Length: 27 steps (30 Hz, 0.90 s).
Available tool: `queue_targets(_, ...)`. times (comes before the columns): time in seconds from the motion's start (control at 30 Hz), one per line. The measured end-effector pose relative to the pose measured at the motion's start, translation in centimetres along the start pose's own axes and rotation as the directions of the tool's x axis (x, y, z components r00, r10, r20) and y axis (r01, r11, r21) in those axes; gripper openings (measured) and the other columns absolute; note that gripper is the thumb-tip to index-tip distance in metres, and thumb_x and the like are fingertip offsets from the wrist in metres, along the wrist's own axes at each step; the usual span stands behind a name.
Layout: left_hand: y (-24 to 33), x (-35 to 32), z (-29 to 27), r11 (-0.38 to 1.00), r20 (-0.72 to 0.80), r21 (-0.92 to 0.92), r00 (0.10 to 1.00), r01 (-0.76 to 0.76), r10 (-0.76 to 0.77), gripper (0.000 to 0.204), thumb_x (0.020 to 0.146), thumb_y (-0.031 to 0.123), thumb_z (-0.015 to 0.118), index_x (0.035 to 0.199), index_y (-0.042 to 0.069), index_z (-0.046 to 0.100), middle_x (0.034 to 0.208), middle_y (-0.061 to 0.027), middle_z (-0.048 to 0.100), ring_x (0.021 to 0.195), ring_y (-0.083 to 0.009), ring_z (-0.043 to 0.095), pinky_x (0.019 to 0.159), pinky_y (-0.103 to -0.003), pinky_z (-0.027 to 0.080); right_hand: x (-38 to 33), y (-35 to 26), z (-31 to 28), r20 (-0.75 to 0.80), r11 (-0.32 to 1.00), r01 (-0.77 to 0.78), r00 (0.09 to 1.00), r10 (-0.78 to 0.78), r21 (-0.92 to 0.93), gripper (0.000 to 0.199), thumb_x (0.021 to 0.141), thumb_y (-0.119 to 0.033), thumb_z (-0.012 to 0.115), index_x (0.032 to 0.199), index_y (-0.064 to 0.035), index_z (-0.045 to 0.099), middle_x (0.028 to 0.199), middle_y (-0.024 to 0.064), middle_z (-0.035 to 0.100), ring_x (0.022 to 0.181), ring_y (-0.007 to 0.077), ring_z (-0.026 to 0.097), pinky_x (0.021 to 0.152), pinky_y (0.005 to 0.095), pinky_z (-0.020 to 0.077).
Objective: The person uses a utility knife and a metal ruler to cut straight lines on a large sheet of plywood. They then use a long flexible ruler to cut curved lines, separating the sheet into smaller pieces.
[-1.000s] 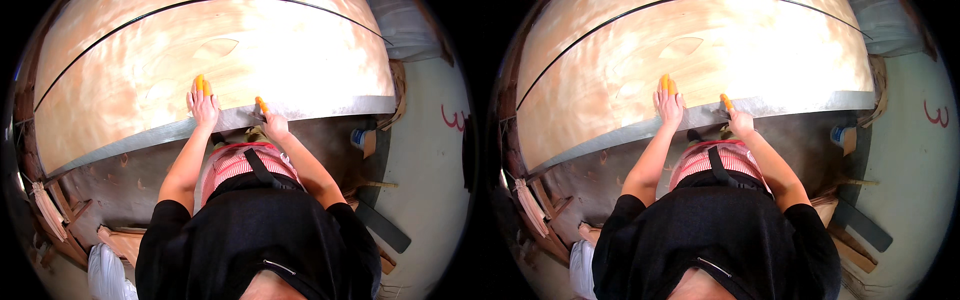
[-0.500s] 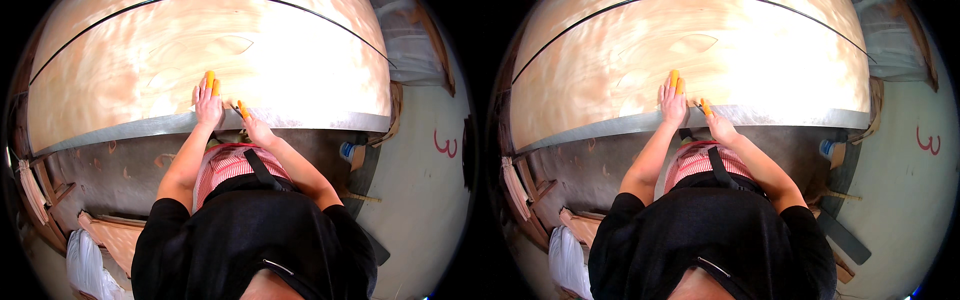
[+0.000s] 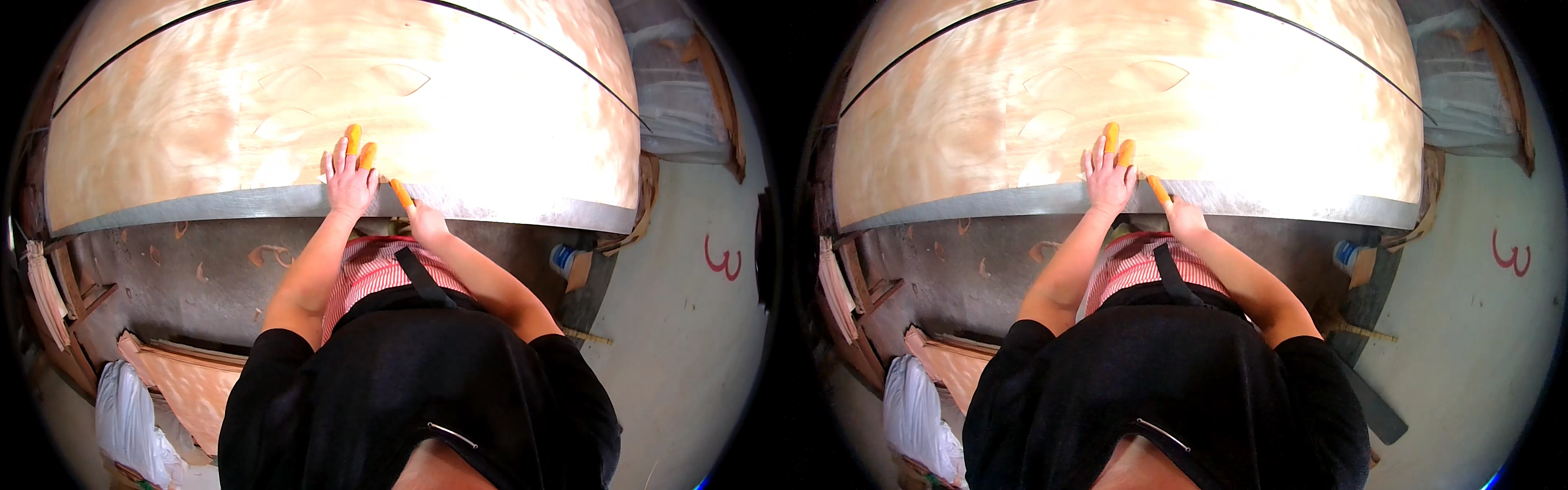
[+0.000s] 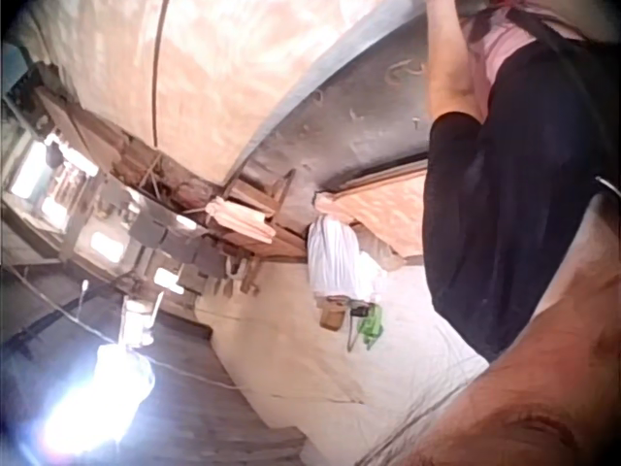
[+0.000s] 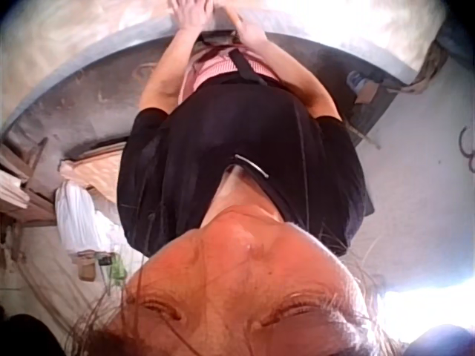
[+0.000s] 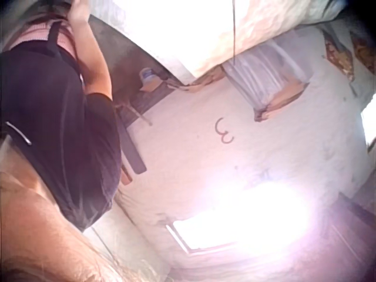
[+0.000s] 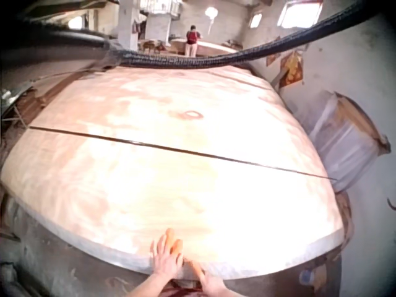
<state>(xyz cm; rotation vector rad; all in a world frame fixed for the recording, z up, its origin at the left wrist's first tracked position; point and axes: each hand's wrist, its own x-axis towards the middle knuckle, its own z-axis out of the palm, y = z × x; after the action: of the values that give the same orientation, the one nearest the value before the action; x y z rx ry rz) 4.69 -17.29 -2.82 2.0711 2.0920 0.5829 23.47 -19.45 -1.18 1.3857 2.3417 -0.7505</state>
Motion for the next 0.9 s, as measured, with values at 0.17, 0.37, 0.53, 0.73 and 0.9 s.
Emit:
queue_targets(0.17,0.2,0.2,-0.4,0.998,-0.059,-0.059,0.998,-0.012,0.008,0.049,0.073,0.039,0.059,0.115,0.015,0.054,0.119,-0.0121,0.043,0.125,-0.0276,0.027,0.101,-0.052,0.017,-0.4,-0.1,0.2,0.022,0.998,-0.057,0.998,0.057,0.02,0.023,0.084,-0.01,0.038,0.105,-0.0031,0.046,0.093,0.0199,0.053,0.08,0.0345,0.058,0.068,0.0423,0.0477)
queue_targets(0.37,0.1,0.2,-0.1,0.997,-0.032,-0.079,0.999,0.002,-0.004,0.048,0.072,0.042,0.058,0.112,0.014,0.056,0.122,-0.0124,0.042,0.127,-0.0267,0.024,0.102,-0.052,0.015,-3.0,2.1,1.4,0.045,0.999,-0.026,0.999,0.024,0.04,0.024,0.083,-0.013,0.043,0.106,-0.0065,0.048,0.094,0.0192,0.054,0.079,0.0334,0.058,0.065,0.0429,0.0472)
queue_targets(0.53,0.0,0.2,-0.4,0.997,-0.033,-0.077,0.999,0.003,-0.005,0.051,0.072,0.043,0.057,0.115,0.015,0.054,0.124,-0.0122,0.04,0.127,-0.0262,0.023,0.102,-0.052,0.014,-3.8,3.0,-3.2,0.083,0.993,0.017,0.996,-0.028,0.121,0.034,0.076,-0.009,0.049,0.11,-0.0113,0.048,0.094,0.0151,0.055,0.077,0.032,0.059,0.065,0.0411,0.0483)
queue_targets(0.73,0.1,0.4,-1.0,0.997,-0.004,-0.071,1.0,0.007,-0.007,0.056,0.068,0.046,0.061,0.116,0.016,0.053,0.12,-0.0115,0.042,0.126,-0.0268,0.023,0.103,-0.051,0.014,1.4,4.9,-7.0,-0.049,0.963,0.259,0.964,-0.263,-0.075,0.036,0.079,-0.004,0.04,0.114,-0.0135,0.046,0.097,0.0098,0.057,0.072,0.03,0.059,0.062,0.0388,0.049)
queue_targets(0.9,0.1,0.4,-1.2,0.997,-0.023,-0.076,1.0,-0.004,0.002,0.058,0.066,0.046,0.063,0.114,0.016,0.054,0.117,-0.0114,0.043,0.126,-0.027,0.023,0.103,-0.051,0.014,5.1,4.8,-9.1,0.11,0.888,0.392,0.92,-0.377,-0.24,0.022,0.082,-0.008,0.04,0.1,-0.0129,0.052,0.089,0.0107,0.053,0.078,0.027,0.059,0.065,0.0375,0.0491)
